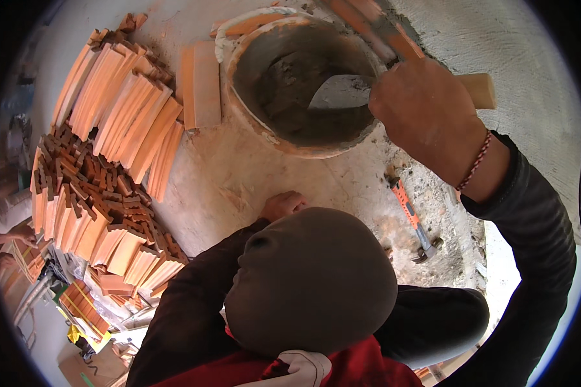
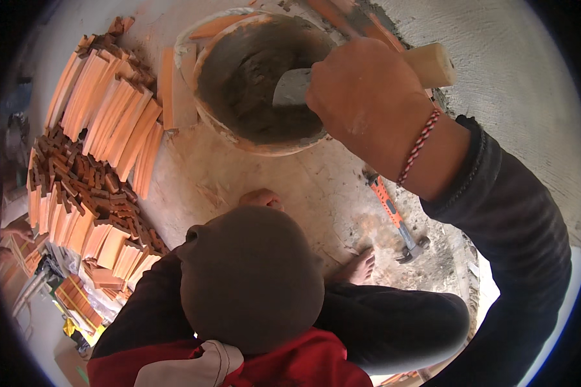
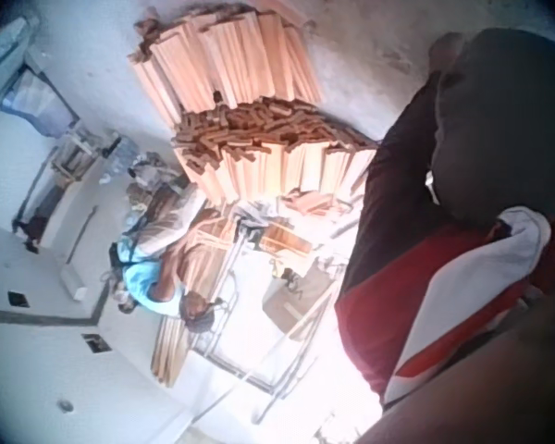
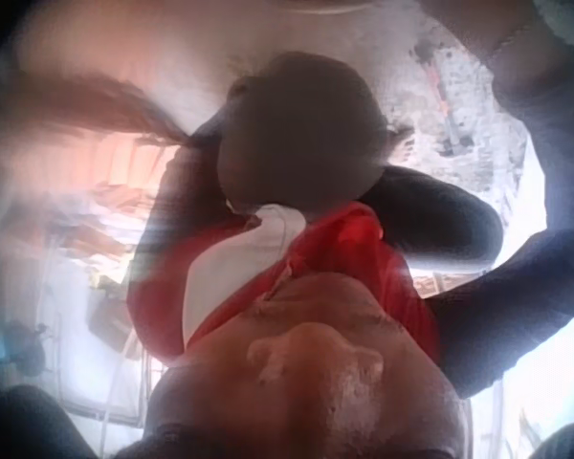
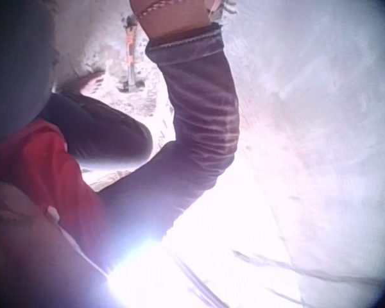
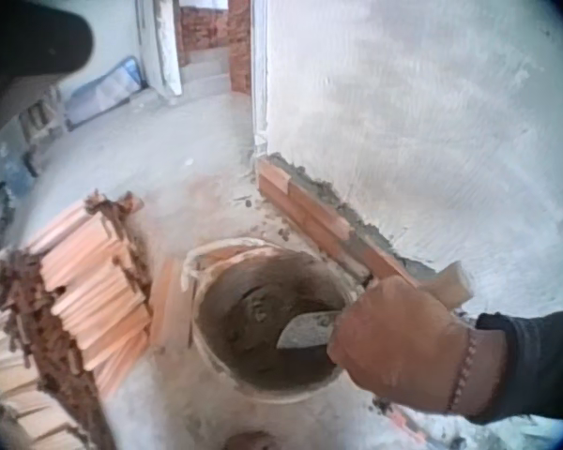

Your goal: The person applies mortar to tiles using a trowel and then presses them against a wall, occasionally tapping them with a hammer handle or the trowel to secure them.

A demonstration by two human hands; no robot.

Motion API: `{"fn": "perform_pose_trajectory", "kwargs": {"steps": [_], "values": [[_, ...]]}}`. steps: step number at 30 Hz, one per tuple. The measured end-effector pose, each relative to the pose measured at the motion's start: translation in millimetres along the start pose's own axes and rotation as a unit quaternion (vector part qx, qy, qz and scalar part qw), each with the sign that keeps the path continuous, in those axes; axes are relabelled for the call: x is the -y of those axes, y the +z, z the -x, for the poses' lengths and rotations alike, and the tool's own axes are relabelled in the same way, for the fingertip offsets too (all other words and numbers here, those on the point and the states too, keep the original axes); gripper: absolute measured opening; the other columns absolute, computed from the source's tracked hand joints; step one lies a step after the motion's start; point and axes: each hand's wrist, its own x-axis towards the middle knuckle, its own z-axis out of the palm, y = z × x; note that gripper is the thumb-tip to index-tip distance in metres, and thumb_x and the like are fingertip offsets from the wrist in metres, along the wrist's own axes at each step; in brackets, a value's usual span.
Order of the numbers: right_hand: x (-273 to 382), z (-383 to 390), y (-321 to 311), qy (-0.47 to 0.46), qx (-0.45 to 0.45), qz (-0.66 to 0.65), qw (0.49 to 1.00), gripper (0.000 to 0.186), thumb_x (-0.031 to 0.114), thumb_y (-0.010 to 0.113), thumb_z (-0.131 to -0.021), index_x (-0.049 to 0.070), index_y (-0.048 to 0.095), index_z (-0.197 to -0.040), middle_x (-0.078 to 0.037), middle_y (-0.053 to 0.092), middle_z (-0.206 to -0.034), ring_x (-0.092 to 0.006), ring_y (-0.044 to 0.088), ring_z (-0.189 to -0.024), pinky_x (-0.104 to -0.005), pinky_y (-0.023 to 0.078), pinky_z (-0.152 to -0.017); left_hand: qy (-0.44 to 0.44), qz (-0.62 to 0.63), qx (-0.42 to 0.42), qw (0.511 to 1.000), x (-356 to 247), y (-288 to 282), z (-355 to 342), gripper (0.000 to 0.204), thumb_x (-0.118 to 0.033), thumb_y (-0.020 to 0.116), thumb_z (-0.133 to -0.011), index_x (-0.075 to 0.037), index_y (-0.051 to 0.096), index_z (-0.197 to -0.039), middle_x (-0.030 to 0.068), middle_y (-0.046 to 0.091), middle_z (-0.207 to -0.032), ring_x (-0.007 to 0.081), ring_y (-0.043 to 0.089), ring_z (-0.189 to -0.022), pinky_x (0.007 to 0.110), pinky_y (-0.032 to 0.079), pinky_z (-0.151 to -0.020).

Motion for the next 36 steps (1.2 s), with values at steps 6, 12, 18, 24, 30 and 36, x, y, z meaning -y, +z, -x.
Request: {"fn": "perform_pose_trajectory", "kwargs": {"steps": [6,12,18,24,30,36], "values": [[2.2,-17.9,-24.4,-0.045,0.090,-0.015,0.995,0.008,0.007,0.070,-0.077,0.012,0.073,-0.073,-0.006,0.067,-0.076,-0.0232,0.070,-0.077,-0.0352,0.057,-0.071,0.018,-0.003,0.006,1.000,7.2,-3.1,3.4,0.030,-0.038,0.072,-0.085,-0.010,0.065,-0.096,0.0055,0.065,-0.088,0.0240,0.066,-0.082,0.038,0.053,-0.072],[-24.1,-41.4,-31.9,0.007,0.199,-0.069,0.978,0.009,0.013,0.076,-0.077,0.006,0.077,-0.083,-0.010,0.072,-0.088,-0.0273,0.072,-0.086,-0.0380,0.059,-0.076,-0.024,0.004,0.050,0.998,5.5,-4.0,2.3,0.033,-0.039,0.073,-0.084,-0.010,0.065,-0.098,0.0063,0.066,-0.092,0.0239,0.067,-0.082,0.037,0.054,-0.074],[-73.4,-17.2,43.1,0.010,0.232,-0.345,0.910,0.027,0.022,0.081,-0.078,0.001,0.076,-0.094,-0.011,0.070,-0.078,-0.0216,0.067,-0.069,-0.0363,0.054,-0.067,0.014,-0.009,0.051,0.999,3.7,-10.9,1.0,0.036,-0.041,0.074,-0.084,-0.010,0.066,-0.099,0.0060,0.067,-0.093,0.0223,0.067,-0.082,0.036,0.054,-0.074],[-68.4,30.9,56.1,0.132,0.312,-0.505,0.794,0.028,0.024,0.076,-0.082,-0.002,0.072,-0.093,-0.006,0.063,-0.070,-0.0155,0.060,-0.069,-0.0346,0.049,-0.065,0.031,-0.017,0.029,0.999,-1.8,-13.8,0.9,0.034,-0.040,0.074,-0.084,-0.011,0.066,-0.099,0.0052,0.066,-0.092,0.0214,0.067,-0.082,0.036,0.054,-0.074],[-51.6,125.2,34.8,0.240,0.185,-0.630,0.715,0.018,0.017,0.077,-0.084,0.001,0.070,-0.087,0.002,0.057,-0.065,-0.0084,0.052,-0.064,-0.0296,0.042,-0.058,0.075,-0.027,-0.001,0.997,8.0,-8.5,2.7,0.026,-0.030,0.073,-0.084,-0.010,0.065,-0.098,0.0050,0.064,-0.084,0.0212,0.065,-0.075,0.034,0.052,-0.068],[-58.8,209.8,25.3,0.298,0.188,-0.718,0.600,0.010,0.007,0.075,-0.083,-0.001,0.069,-0.085,0.003,0.057,-0.062,-0.0054,0.051,-0.056,-0.0238,0.038,-0.051,0.031,-0.046,-0.048,0.997,-30.4,-15.2,4.7,0.024,-0.021,0.079,-0.076,-0.010,0.066,-0.093,0.0050,0.061,-0.076,0.0194,0.061,-0.068,0.034,0.050,-0.062]]}}
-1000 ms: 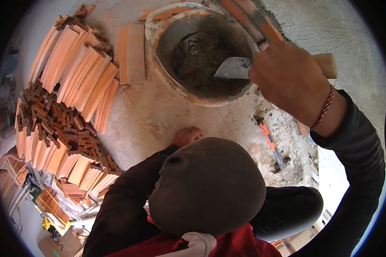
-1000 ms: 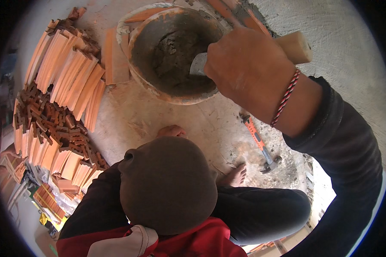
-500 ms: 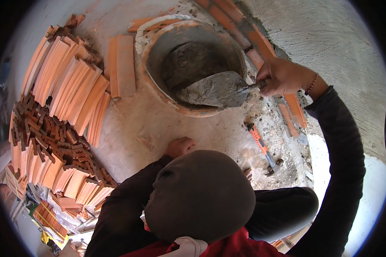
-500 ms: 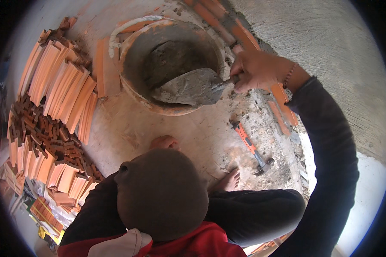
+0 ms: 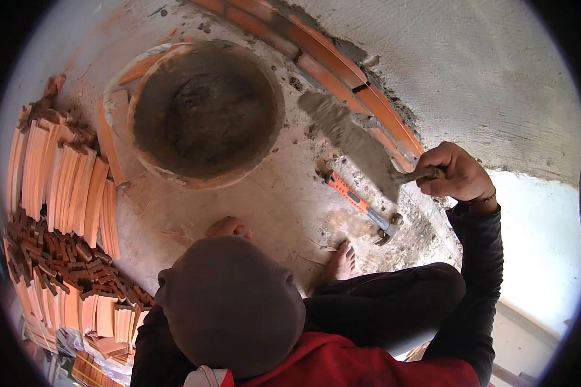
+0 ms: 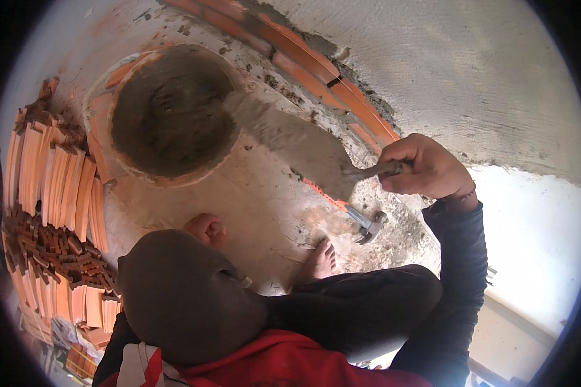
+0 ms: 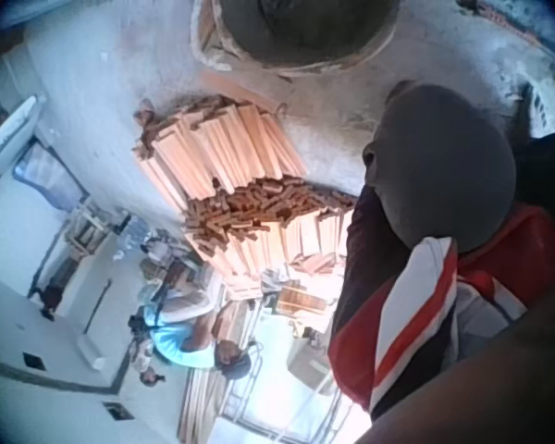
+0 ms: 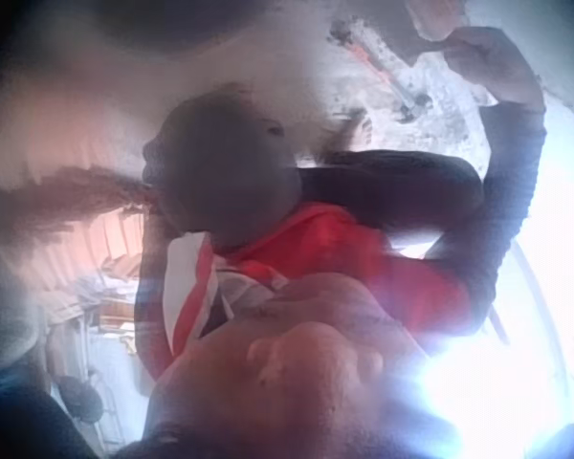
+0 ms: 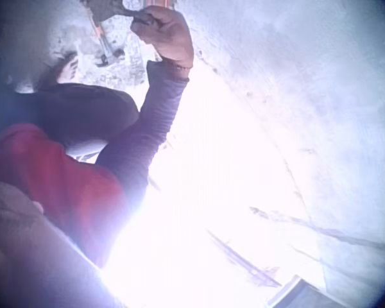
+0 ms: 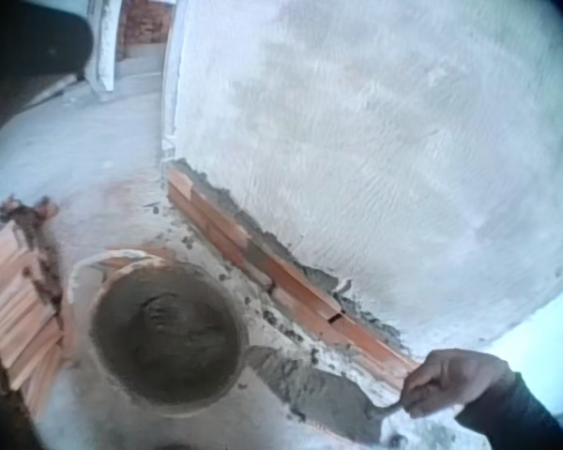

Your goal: The person applies mortar to tiles using a trowel and then presses them against a wall, occasionally tapping them with a hammer handle or the trowel to secure them.

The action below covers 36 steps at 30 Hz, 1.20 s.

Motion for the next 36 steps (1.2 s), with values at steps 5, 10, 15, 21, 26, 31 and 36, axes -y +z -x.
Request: {"fn": "perform_pose_trajectory", "kwargs": {"steps": [5,10,15,21,26,31,36], "values": [[-68.4,-11.4,-37.4,0.097,-0.118,-0.107,0.982,0.016,0.014,0.069,-0.088,-0.002,0.069,-0.088,0.001,0.057,-0.061,-0.0070,0.048,-0.048,-0.0238,0.036,-0.042,0.022,-0.003,-0.003,1.000,7.4,8.9,-2.0,0.027,-0.021,0.081,-0.072,-0.009,0.065,-0.090,0.0061,0.060,-0.072,0.0186,0.060,-0.064,0.034,0.050,-0.060],[-76.2,-35.8,-39.3,0.141,-0.151,-0.058,0.977,0.019,0.016,0.065,-0.092,0.002,0.061,-0.079,0.000,0.053,-0.057,-0.0075,0.048,-0.044,-0.0253,0.037,-0.039,0.054,0.018,-0.029,0.998,1.8,2.6,-3.7,0.024,-0.020,0.077,-0.076,-0.005,0.065,-0.090,0.0060,0.056,-0.067,0.0135,0.052,-0.055,0.029,0.045,-0.052],[-73.5,-30.6,-21.9,0.119,-0.180,-0.025,0.976,0.021,0.018,0.062,-0.095,-0.001,0.065,-0.085,0.000,0.054,-0.060,-0.0077,0.048,-0.046,-0.0265,0.039,-0.044,0.071,0.029,-0.050,0.996,4.0,5.7,-4.2,0.023,-0.020,0.075,-0.077,-0.003,0.065,-0.090,0.0060,0.057,-0.065,0.0112,0.049,-0.051,0.027,0.043,-0.049],[-75.2,-60.0,-20.4,0.112,-0.189,0.000,0.976,0.028,0.020,0.057,-0.101,0.002,0.059,-0.079,0.001,0.054,-0.060,-0.0080,0.048,-0.044,-0.0260,0.039,-0.041,0.079,0.031,-0.056,0.995,5.1,8.7,-4.9,0.022,-0.018,0.075,-0.075,-0.004,0.066,-0.089,0.0056,0.057,-0.065,0.0109,0.050,-0.051,0.026,0.043,-0.048],[-82.4,-63.5,-24.9,0.134,-0.213,-0.009,0.968,0.029,0.021,0.058,-0.101,0.003,0.058,-0.078,0.001,0.052,-0.060,-0.0078,0.047,-0.045,-0.0264,0.038,-0.041,-0.019,0.042,-0.019,0.999,-3.4,6.7,-0.6,0.027,-0.011,0.082,-0.071,-0.006,0.066,-0.091,0.0058,0.057,-0.072,0.0175,0.056,-0.061,0.032,0.050,-0.057],[-90.2,-62.6,-7.2,0.141,-0.281,0.058,0.947,0.029,0.024,0.062,-0.097,-0.001,0.064,-0.082,-0.004,0.057,-0.060,-0.0114,0.054,-0.047,-0.0304,0.043,-0.046,0.030,0.039,-0.018,0.999,-8.6,-2.6,-3.9,0.025,-0.008,0.079,-0.070,-0.005,0.063,-0.089,0.0055,0.055,-0.070,0.0159,0.052,-0.058,0.031,0.046,-0.054],[-112.6,-46.1,17.7,0.026,-0.424,0.281,0.860,0.025,0.021,0.067,-0.092,-0.004,0.066,-0.087,-0.010,0.057,-0.061,-0.0148,0.060,-0.054,-0.0322,0.046,-0.052,0.029,0.062,-0.027,0.997,-9.1,0.1,-4.4,0.022,-0.009,0.076,-0.071,-0.004,0.063,-0.087,0.0055,0.054,-0.067,0.0140,0.050,-0.055,0.029,0.043,-0.052]]}}
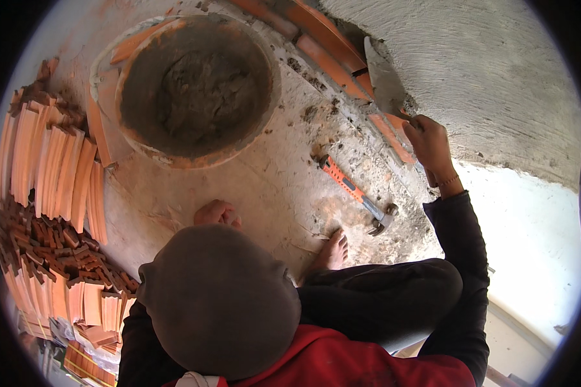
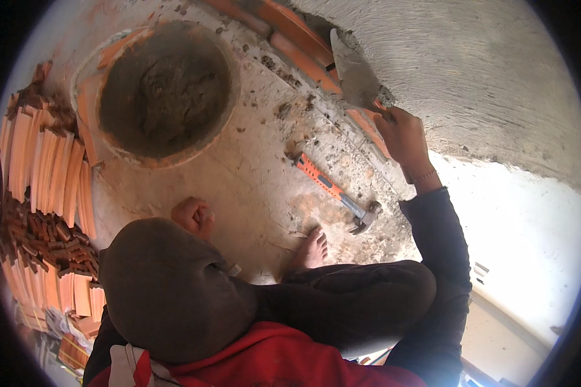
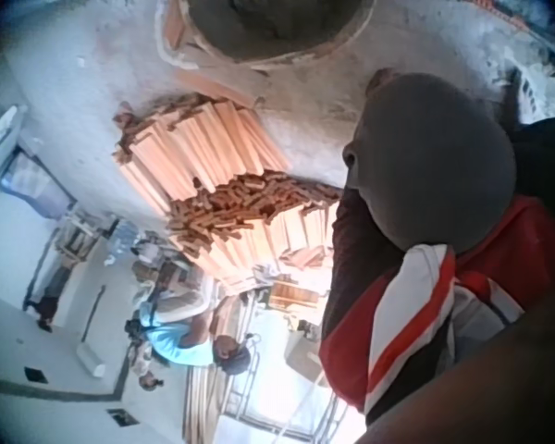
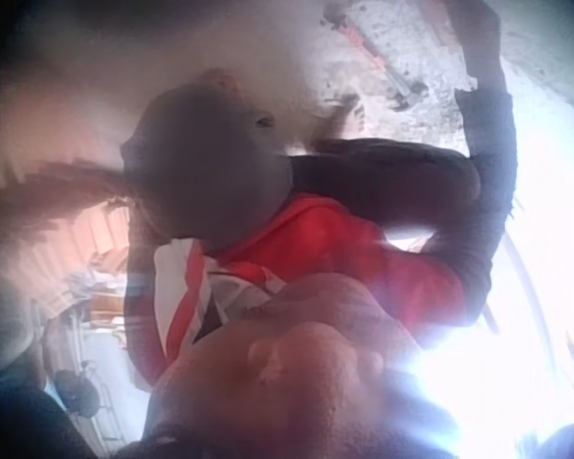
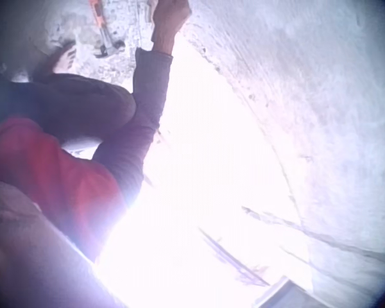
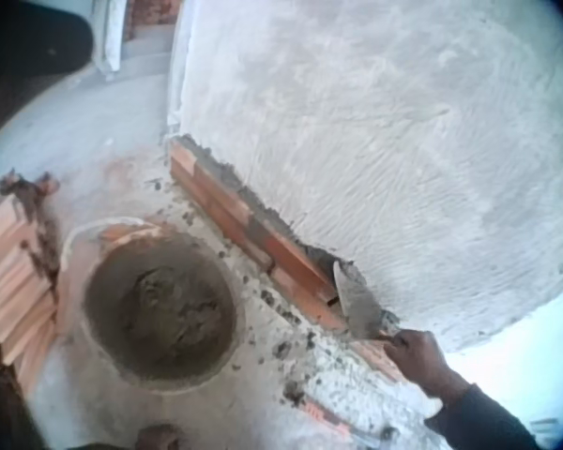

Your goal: The person applies mortar to tiles using a trowel and then presses them against a wall, occasionally tapping them with a hammer handle or the trowel to secure them.

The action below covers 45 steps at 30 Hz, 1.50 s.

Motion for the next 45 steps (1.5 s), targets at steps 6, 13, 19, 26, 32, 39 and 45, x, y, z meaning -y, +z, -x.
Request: {"fn": "perform_pose_trajectory", "kwargs": {"steps": [6,13,19,26,32,39,45], "values": [[4.6,27.0,-44.9,0.048,0.054,-0.150,0.986,0.015,0.011,0.070,-0.090,-0.003,0.065,-0.086,-0.001,0.053,-0.061,-0.0077,0.048,-0.054,-0.0269,0.039,-0.050,-0.014,0.012,-0.033,0.999,-2.2,1.0,0.7,0.018,-0.012,0.071,-0.071,-0.003,0.065,-0.084,0.0061,0.055,-0.064,0.0117,0.048,-0.050,0.027,0.041,-0.048],[-13.9,2.4,-66.3,0.101,0.291,-0.306,0.901,0.023,0.020,0.063,-0.095,-0.001,0.061,-0.085,0.001,0.051,-0.059,-0.0071,0.046,-0.048,-0.0238,0.037,-0.042,0.006,0.000,-0.037,0.999,2.2,5.4,-1.4,0.022,-0.017,0.074,-0.071,-0.003,0.065,-0.085,0.0067,0.058,-0.066,0.0117,0.050,-0.051,0.027,0.042,-0.048],[-23.3,-28.0,-59.5,0.175,0.289,-0.255,0.906,0.022,0.019,0.059,-0.096,0.000,0.059,-0.085,0.001,0.050,-0.060,-0.0075,0.044,-0.047,-0.0250,0.037,-0.042,0.005,0.000,-0.020,1.000,4.1,7.0,-3.8,0.023,-0.018,0.075,-0.072,-0.003,0.065,-0.086,0.0059,0.057,-0.065,0.0115,0.049,-0.051,0.027,0.041,-0.048],[-4.3,33.0,-58.0,0.129,0.170,-0.350,0.912,0.010,0.011,0.054,-0.097,0.002,0.059,-0.099,-0.004,0.062,-0.082,-0.0113,0.055,-0.056,-0.0257,0.050,-0.055,0.034,0.008,-0.018,0.999,13.8,1.8,-0.2,0.024,-0.019,0.076,-0.072,-0.004,0.065,-0.087,0.0048,0.055,-0.064,0.0112,0.047,-0.050,0.027,0.041,-0.048],[-10.4,39.4,-28.7,-0.015,0.012,0.035,0.999,0.019,0.012,0.063,-0.094,-0.002,0.064,-0.107,-0.015,0.065,-0.071,-0.0248,0.063,-0.060,-0.0362,0.049,-0.057,0.017,0.027,-0.007,0.999,13.1,5.6,-0.5,0.022,-0.016,0.075,-0.072,-0.003,0.064,-0.087,0.0058,0.057,-0.068,0.0114,0.046,-0.051,0.027,0.040,-0.048],[-0.3,28.6,-10.2,-0.026,-0.015,0.095,0.995,0.021,0.014,0.064,-0.093,-0.002,0.063,-0.107,-0.022,0.066,-0.076,-0.0392,0.066,-0.069,-0.0447,0.050,-0.061,0.003,0.023,0.001,1.000,8.5,1.1,0.2,0.021,-0.011,0.073,-0.071,-0.001,0.064,-0.088,0.0073,0.058,-0.072,0.0112,0.046,-0.052,0.027,0.040,-0.048],[5.3,25.9,-11.2,-0.020,-0.003,0.087,0.996,0.020,0.014,0.063,-0.094,-0.003,0.063,-0.106,-0.022,0.066,-0.075,-0.0391,0.067,-0.069,-0.0441,0.051,-0.061,0.012,0.015,-0.007,1.000,4.9,-0.1,-2.0,0.021,-0.009,0.072,-0.070,-0.002,0.064,-0.088,0.0073,0.058,-0.072,0.0118,0.047,-0.052,0.027,0.040,-0.048]]}}
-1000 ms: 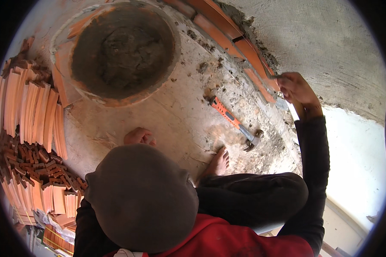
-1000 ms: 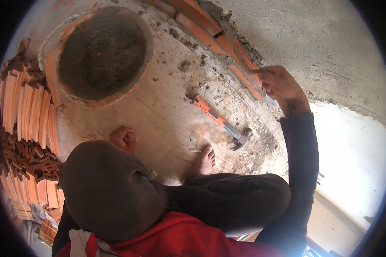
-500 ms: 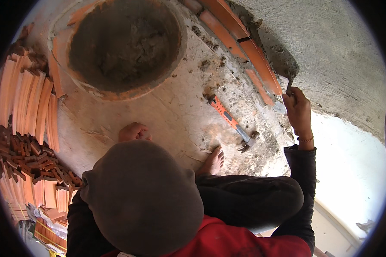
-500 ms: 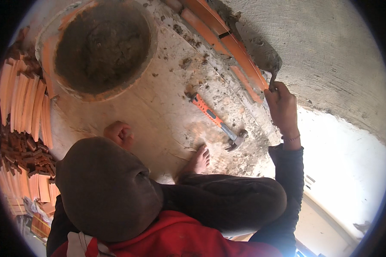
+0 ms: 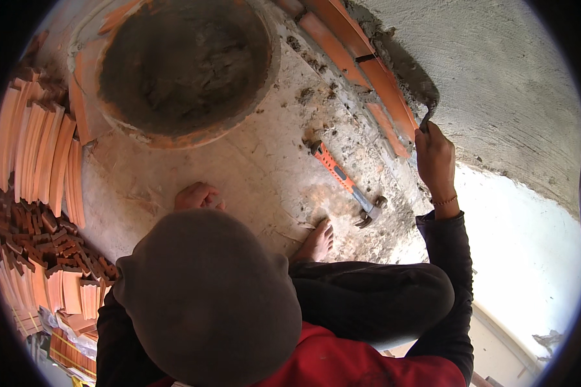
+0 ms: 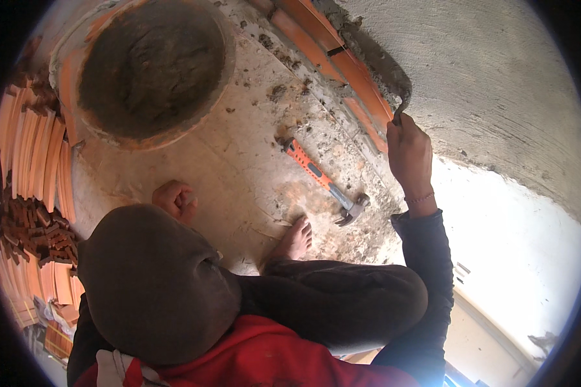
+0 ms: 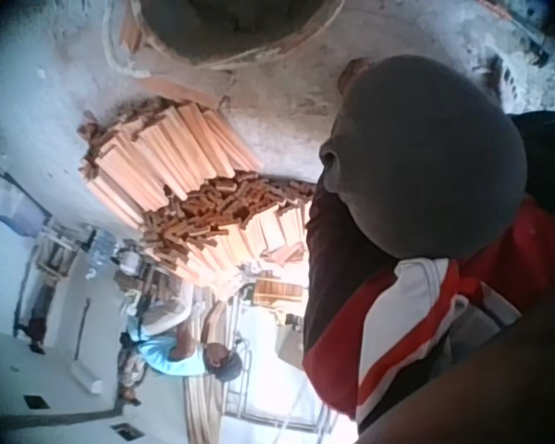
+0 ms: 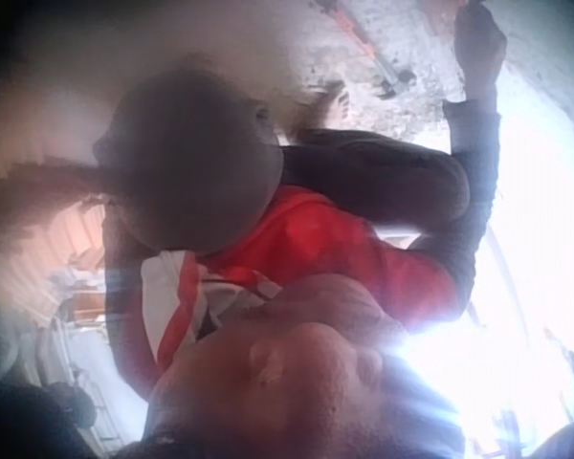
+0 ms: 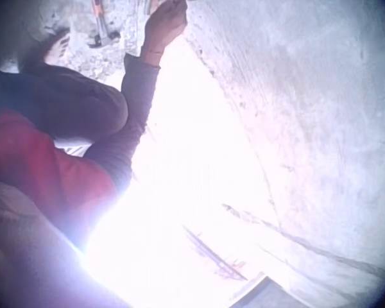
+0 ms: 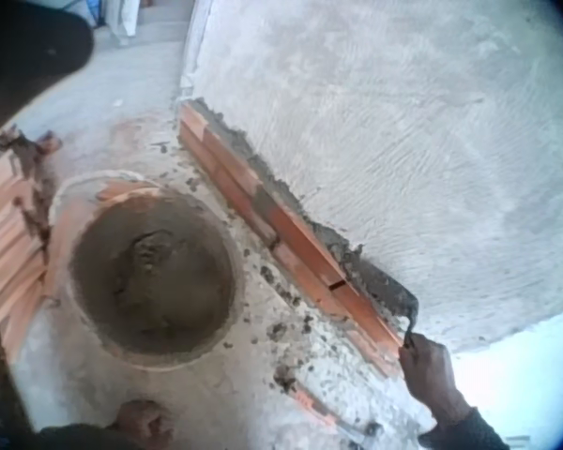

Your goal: The person applies mortar to tiles using a trowel and then presses them against a wall, occasionally tapping them with a hammer handle or the trowel to secure them.

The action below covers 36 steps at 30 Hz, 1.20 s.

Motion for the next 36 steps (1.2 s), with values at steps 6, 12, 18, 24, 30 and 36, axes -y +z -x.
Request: {"fn": "perform_pose_trajectory", "kwargs": {"steps": [6,12,18,24,30,36], "values": [[2.3,-3.2,2.2,0.006,0.014,0.005,1.000,0.019,0.015,0.063,-0.094,-0.002,0.063,-0.102,-0.023,0.066,-0.075,-0.0411,0.066,-0.070,-0.0464,0.050,-0.062,-0.008,-0.007,-0.005,1.000,1.7,1.6,1.2,0.021,-0.009,0.072,-0.068,-0.003,0.064,-0.087,0.0070,0.058,-0.071,0.0128,0.047,-0.052,0.028,0.040,-0.048],[2.4,-3.6,1.6,0.006,0.019,0.018,1.000,0.017,0.015,0.063,-0.094,-0.001,0.061,-0.099,-0.023,0.066,-0.075,-0.0413,0.066,-0.071,-0.0475,0.050,-0.061,-0.019,-0.007,-0.005,1.000,0.4,3.2,0.9,0.020,-0.011,0.072,-0.069,-0.003,0.064,-0.086,0.0068,0.057,-0.069,0.0136,0.048,-0.052,0.029,0.040,-0.049],[5.9,8.0,-2.1,-0.005,0.008,-0.006,1.000,0.018,0.016,0.063,-0.093,0.000,0.062,-0.102,-0.022,0.067,-0.078,-0.0410,0.066,-0.071,-0.0475,0.050,-0.063,-0.030,0.004,-0.008,0.999,-0.6,2.6,0.9,0.022,-0.015,0.073,-0.070,-0.003,0.065,-0.086,0.0066,0.057,-0.068,0.0143,0.048,-0.052,0.029,0.041,-0.049],[0.4,0.8,5.9,0.025,0.021,0.045,0.998,0.022,0.019,0.063,-0.094,0.000,0.063,-0.106,-0.022,0.068,-0.081,-0.0411,0.067,-0.073,-0.0482,0.051,-0.065,-0.032,-0.007,0.011,0.999,-3.7,-0.4,1.1,0.023,-0.012,0.075,-0.071,-0.002,0.065,-0.089,0.0063,0.057,-0.070,0.0132,0.048,-0.054,0.029,0.043,-0.051],[2.0,2.1,4.0,0.016,0.012,0.021,1.000,0.022,0.019,0.063,-0.094,0.001,0.063,-0.106,-0.023,0.068,-0.082,-0.0418,0.067,-0.076,-0.0485,0.052,-0.066,-0.041,-0.011,0.033,0.999,-7.8,-5.4,0.6,0.026,-0.007,0.080,-0.073,-0.001,0.064,-0.091,0.0047,0.055,-0.072,0.0110,0.049,-0.058,0.028,0.046,-0.053],[8.6,-3.3,2.8,0.015,0.008,0.046,0.999,0.019,0.017,0.063,-0.094,0.000,0.062,-0.102,-0.023,0.068,-0.082,-0.0418,0.067,-0.075,-0.0482,0.051,-0.065,-0.024,-0.018,0.019,0.999,-9.0,-6.1,0.7,0.024,-0.009,0.078,-0.072,-0.002,0.064,-0.090,0.0052,0.055,-0.070,0.0115,0.048,-0.056,0.028,0.043,-0.052]]}}
